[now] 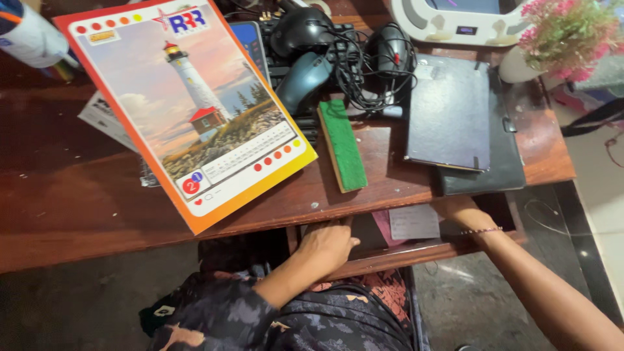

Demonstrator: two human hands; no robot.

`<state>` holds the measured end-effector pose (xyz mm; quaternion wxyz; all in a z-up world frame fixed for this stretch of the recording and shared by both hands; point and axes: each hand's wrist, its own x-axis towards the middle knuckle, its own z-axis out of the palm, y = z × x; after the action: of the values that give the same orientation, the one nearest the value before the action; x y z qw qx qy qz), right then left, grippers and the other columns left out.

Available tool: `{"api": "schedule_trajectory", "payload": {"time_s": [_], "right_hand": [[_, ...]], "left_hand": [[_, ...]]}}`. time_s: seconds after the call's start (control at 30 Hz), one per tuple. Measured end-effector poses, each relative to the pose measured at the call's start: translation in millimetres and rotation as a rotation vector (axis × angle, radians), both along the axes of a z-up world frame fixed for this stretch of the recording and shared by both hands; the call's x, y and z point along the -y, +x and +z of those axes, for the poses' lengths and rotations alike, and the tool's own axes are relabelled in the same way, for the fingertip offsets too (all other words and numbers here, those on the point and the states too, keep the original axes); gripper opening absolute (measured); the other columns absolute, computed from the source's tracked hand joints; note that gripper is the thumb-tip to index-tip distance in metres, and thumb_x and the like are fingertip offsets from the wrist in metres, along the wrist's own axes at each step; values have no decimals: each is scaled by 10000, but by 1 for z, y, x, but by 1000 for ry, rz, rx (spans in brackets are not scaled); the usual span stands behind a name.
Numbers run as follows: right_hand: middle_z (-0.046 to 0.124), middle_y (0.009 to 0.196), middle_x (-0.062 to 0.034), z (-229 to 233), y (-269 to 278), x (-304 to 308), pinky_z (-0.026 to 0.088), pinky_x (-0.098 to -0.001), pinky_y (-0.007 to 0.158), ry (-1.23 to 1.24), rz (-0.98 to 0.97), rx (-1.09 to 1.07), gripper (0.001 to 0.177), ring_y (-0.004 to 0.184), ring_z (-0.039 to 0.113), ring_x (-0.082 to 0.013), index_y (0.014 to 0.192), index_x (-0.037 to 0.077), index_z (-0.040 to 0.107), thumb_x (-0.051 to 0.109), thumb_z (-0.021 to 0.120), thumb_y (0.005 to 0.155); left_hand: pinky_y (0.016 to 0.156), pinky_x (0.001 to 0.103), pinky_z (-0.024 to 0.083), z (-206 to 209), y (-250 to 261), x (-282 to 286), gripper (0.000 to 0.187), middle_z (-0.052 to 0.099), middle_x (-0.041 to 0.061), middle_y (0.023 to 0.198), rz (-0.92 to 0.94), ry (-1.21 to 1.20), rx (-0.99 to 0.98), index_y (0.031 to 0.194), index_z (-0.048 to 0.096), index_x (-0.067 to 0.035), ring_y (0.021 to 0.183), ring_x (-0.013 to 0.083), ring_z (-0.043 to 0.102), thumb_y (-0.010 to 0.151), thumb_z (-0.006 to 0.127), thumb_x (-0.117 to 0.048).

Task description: The person wipes various items on a wooden desk using a yellow cloth. They clean a lighthouse box, a green sponge, a spiral notebook, a black notebook, and a computer mouse, then place them into a drawer.

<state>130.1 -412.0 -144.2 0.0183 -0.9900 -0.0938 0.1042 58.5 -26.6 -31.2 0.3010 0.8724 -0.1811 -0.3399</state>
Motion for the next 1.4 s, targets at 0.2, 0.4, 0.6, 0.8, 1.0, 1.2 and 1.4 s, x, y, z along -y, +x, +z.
{"api": "schedule_trajectory", "payload": {"time_s": [0.2, 0.4, 0.6, 0.8, 1.0, 1.2, 1.4], "right_hand": [[732, 872, -231, 13, -36, 12, 574, -464, 772, 383, -317, 80, 270, 843, 734, -378, 927, 30, 743, 249, 757, 772], [722, 936, -230, 80, -44, 5, 572, -469, 734, 153, -296, 30, 216, 879, 698, -420, 954, 68, 758, 241, 762, 825], [765, 965, -181, 62, -37, 16, 573, -444, 796, 298, -318, -115, 333, 920, 728, -356, 945, 87, 758, 301, 814, 695], [739, 1083, -206, 0, -27, 44, 529, -466, 859, 158, 30, 46, 419, 1025, 681, -402, 1068, 104, 758, 356, 825, 740], [762, 1076, -173, -7, -30, 23, 551, -433, 893, 424, -231, -51, 363, 1024, 717, -347, 1075, 68, 746, 340, 754, 835], [732, 1078, -222, 36, -34, -3, 550, -445, 869, 349, -177, -46, 466, 1041, 691, -409, 1062, 45, 735, 350, 822, 720], [710, 1189, -201, 68, -27, 2, 565, -446, 917, -299, -314, -243, 479, 1130, 677, -389, 1157, 96, 726, 307, 808, 734]], "left_hand": [[1026, 531, 452, -39, 13, 49, 424, 580, 254, 1356, 101, -127, -133, 1306, 596, -68, 1229, 438, 565, 978, 500, -319], [1056, 492, 451, -102, 29, 84, 442, 598, 218, 1378, 129, -304, 41, 1324, 613, -85, 1252, 398, 570, 966, 517, -327], [1056, 463, 449, -140, 39, 113, 488, 604, 184, 1378, 205, -442, 26, 1331, 608, -88, 1248, 363, 568, 956, 557, -397], [1056, 433, 446, -143, 46, 116, 543, 610, 151, 1379, 197, -468, -10, 1338, 603, -91, 1245, 328, 566, 946, 598, -467], [1052, 415, 451, -171, 46, 136, 517, 643, 127, 1362, 322, -536, 13, 1293, 634, -85, 1249, 293, 579, 978, 555, -488], [894, 438, 517, -175, 36, 142, 462, 734, 157, 1154, 364, -409, -71, 1129, 709, -53, 1003, 311, 671, 970, 571, -464], [705, 388, 520, -105, 18, 99, 343, 763, 181, 983, 620, -529, -699, 1050, 759, 31, 770, 233, 680, 952, 634, -273]]}}
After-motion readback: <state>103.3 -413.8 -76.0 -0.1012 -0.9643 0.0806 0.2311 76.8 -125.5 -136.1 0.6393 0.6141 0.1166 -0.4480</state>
